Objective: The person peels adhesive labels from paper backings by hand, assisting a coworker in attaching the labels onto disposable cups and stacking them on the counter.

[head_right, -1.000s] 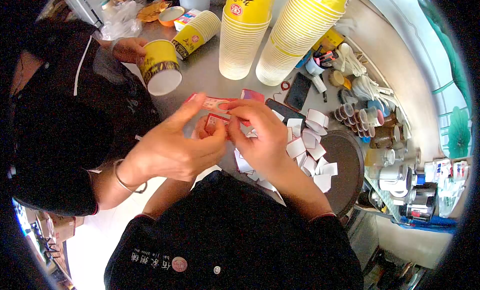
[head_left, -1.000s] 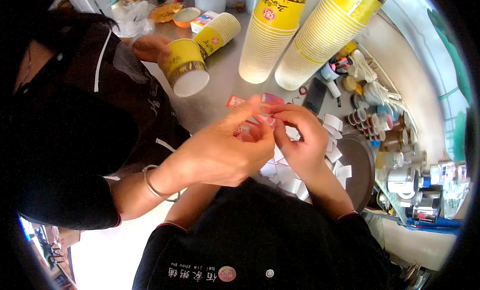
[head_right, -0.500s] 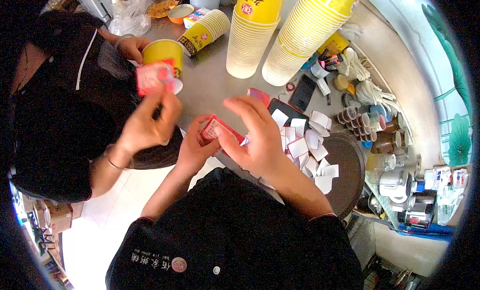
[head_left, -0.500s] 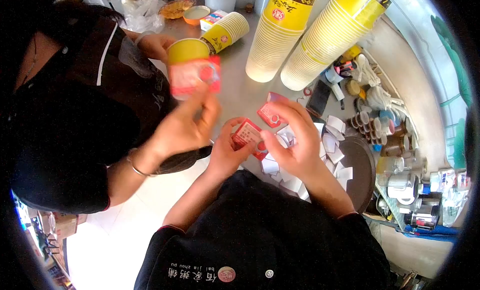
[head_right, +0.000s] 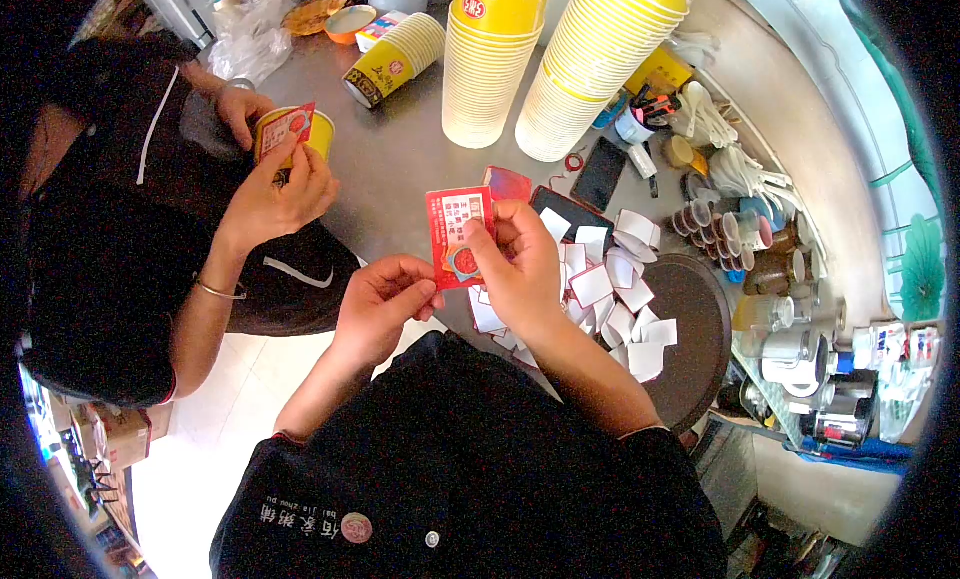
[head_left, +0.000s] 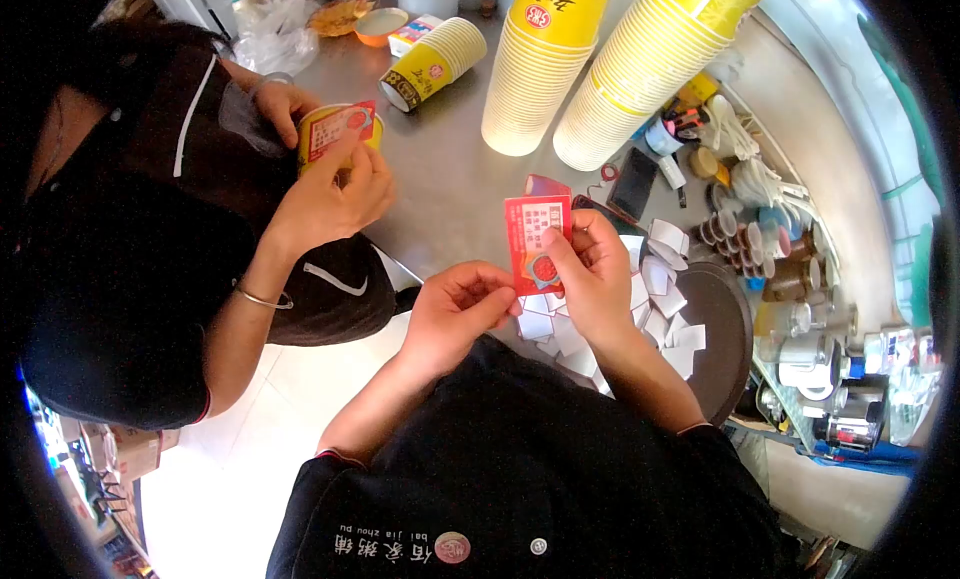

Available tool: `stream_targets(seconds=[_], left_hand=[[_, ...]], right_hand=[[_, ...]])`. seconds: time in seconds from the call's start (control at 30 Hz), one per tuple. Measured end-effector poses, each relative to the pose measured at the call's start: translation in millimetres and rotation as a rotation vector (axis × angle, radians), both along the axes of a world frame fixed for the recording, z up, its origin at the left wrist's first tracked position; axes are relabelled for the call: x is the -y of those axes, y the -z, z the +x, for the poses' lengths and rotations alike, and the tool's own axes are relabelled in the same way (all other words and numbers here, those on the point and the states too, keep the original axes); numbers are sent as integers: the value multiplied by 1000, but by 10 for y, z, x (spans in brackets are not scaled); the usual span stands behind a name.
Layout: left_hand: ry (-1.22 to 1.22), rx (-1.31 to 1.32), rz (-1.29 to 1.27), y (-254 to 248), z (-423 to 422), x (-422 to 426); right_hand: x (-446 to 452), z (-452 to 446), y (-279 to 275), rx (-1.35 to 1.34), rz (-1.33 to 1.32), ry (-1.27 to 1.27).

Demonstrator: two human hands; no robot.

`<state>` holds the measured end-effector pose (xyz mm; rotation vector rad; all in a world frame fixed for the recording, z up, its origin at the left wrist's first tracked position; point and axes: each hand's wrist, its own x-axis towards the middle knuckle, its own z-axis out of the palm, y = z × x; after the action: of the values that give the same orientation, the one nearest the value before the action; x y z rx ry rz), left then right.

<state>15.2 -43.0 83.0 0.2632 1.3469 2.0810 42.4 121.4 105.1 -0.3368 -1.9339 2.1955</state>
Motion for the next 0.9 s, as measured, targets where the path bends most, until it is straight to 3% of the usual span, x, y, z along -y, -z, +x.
stream_targets(seconds=[0.4, 0.5, 0.57, 0.63, 0.7, 0.9], left_hand=[[-74, -12, 79, 43, 54, 4], [-119, -21, 102, 21, 72, 4], [-152, -22, 106, -16, 80, 3], [-186, -23, 108, -12, 72, 18], [-160, -47, 64, 23, 64, 51], [-161, -71, -10, -23, 59, 50]], right_hand=[[54, -23, 87, -14, -58, 26], [47, -59, 132, 53, 5, -74], [82, -34, 122, -154, 698, 115], [73, 24, -16, -203, 637, 128], [-5, 82, -67, -396, 600, -285], [40, 81, -73, -436, 621, -275]])
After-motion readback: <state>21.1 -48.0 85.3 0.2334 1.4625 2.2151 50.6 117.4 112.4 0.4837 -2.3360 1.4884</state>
